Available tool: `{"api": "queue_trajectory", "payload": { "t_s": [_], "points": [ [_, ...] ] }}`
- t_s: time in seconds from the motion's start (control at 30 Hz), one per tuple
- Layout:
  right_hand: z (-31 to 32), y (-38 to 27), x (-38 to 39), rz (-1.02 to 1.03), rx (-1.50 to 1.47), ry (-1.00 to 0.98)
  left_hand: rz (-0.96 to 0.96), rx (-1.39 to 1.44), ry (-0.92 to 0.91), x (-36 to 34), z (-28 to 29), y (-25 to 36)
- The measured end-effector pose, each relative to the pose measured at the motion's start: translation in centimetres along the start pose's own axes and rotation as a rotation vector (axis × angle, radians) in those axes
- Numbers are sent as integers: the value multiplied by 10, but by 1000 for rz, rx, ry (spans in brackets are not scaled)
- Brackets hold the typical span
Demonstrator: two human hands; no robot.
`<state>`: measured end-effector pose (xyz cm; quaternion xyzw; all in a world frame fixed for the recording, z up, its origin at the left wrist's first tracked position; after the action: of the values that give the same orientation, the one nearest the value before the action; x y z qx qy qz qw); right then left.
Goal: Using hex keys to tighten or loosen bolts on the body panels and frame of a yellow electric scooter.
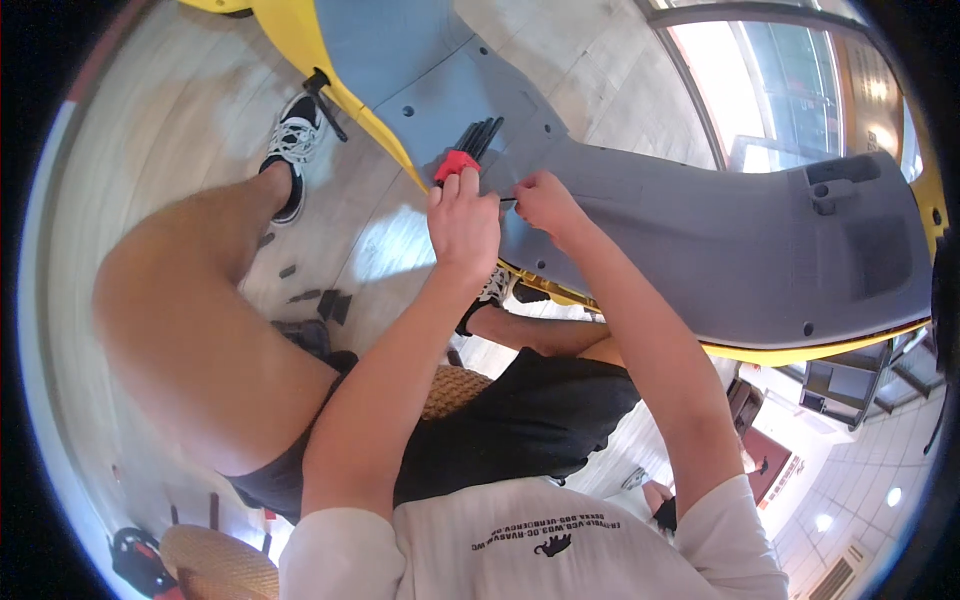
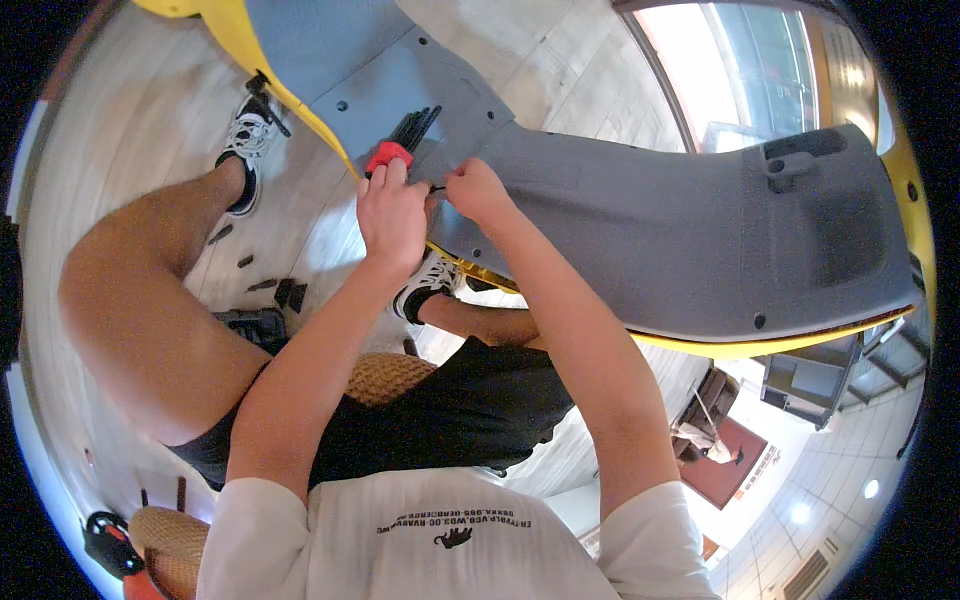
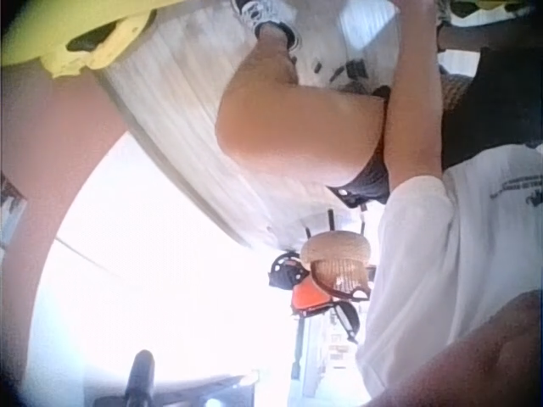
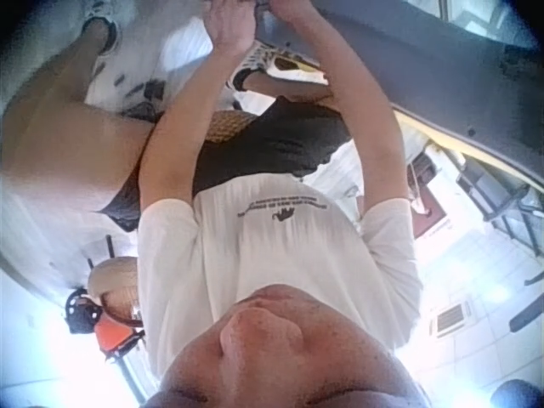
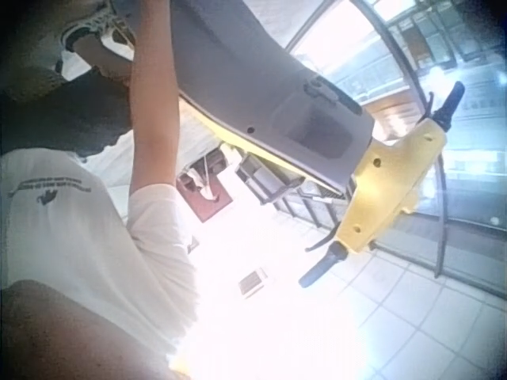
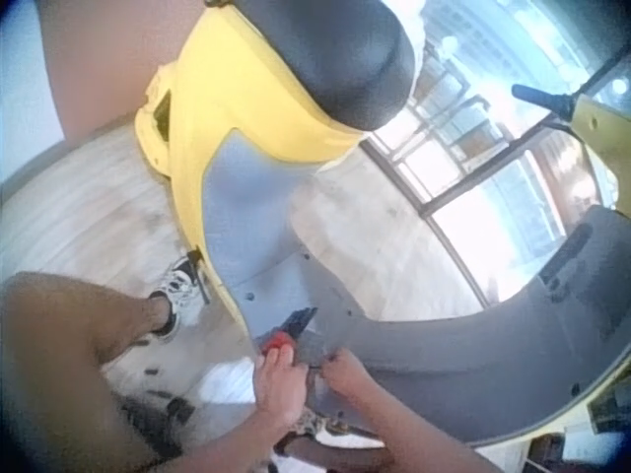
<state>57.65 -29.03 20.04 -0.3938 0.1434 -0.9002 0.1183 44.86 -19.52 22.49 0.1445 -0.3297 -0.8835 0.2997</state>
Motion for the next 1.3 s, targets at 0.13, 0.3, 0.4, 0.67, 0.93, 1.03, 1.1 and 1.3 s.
{"api": "queue_trajectory", "payload": {
  "t_s": [0.13,0.3,0.4,0.67,0.93,1.03,1.1,1.3],
  "points": [
    [-5,0,0,73,76,97,70,103,87,5,-2,2],
    [7,-14,26,32,-26,21,83,140,174,10,-14,4],
    [42,-53,62,554,551,323,76,154,164,14,-17,3],
    [30,-41,49,396,535,203,71,200,220,13,-15,2],
    [23,-56,53,595,473,113,61,187,314,20,-13,-6],
    [23,-75,78,985,654,97,56,207,282,20,-14,-6],
    [17,-73,75,956,789,22,41,254,279,19,-15,-5],
    [24,-34,29,30,-217,103,45,236,412,23,-10,-7]
  ]
}}
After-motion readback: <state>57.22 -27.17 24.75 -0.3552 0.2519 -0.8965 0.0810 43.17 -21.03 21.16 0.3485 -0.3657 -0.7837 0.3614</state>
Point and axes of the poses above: each hand's wrist, its own x-axis away from the middle knuckle, its own z-axis out of the back of the hand, y = z × x, the point moved 5 cm from there along -x, towards the middle knuckle, and after that the axes turned 1 degree about z, right-handed, at the moved point
